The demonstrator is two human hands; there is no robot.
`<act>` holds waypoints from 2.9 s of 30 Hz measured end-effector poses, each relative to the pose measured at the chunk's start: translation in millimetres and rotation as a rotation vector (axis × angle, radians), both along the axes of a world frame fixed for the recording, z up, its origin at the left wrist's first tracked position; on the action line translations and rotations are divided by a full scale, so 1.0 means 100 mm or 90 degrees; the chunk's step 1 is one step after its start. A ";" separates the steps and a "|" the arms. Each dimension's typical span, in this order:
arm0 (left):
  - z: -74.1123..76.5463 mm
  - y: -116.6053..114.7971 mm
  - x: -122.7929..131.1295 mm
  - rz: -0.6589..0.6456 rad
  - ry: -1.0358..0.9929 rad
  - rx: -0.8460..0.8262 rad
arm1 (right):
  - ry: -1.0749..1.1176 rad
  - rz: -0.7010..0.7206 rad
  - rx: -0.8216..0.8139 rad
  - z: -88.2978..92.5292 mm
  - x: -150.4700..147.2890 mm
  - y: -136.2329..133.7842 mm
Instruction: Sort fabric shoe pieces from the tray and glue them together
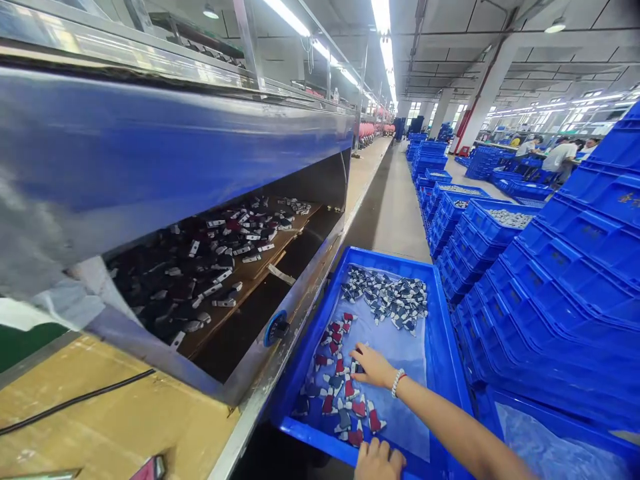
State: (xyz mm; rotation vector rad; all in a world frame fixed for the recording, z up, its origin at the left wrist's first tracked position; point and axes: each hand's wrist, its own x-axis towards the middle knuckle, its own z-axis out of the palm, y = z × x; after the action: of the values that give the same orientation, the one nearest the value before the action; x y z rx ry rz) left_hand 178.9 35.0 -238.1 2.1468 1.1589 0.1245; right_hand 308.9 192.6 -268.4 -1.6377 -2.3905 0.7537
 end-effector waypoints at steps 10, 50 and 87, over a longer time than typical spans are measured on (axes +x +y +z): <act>0.64 0.59 -0.60 0.217 -0.185 -0.108 | 0.278 -0.317 0.022 0.14 -0.05 -0.31; 2.83 -0.68 -1.53 0.506 -1.084 -0.560 | 1.115 -0.259 -0.309 2.61 -1.18 -2.30; 2.48 -0.72 -1.56 0.369 -0.860 -0.254 | 0.679 -0.070 -0.106 2.79 -1.15 -2.40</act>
State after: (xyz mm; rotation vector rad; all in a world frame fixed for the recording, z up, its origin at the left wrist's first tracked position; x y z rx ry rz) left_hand 23.4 -37.0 10.3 0.8824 0.7674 1.2437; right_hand 193.6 -47.6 10.6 -0.9620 -1.4823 1.3703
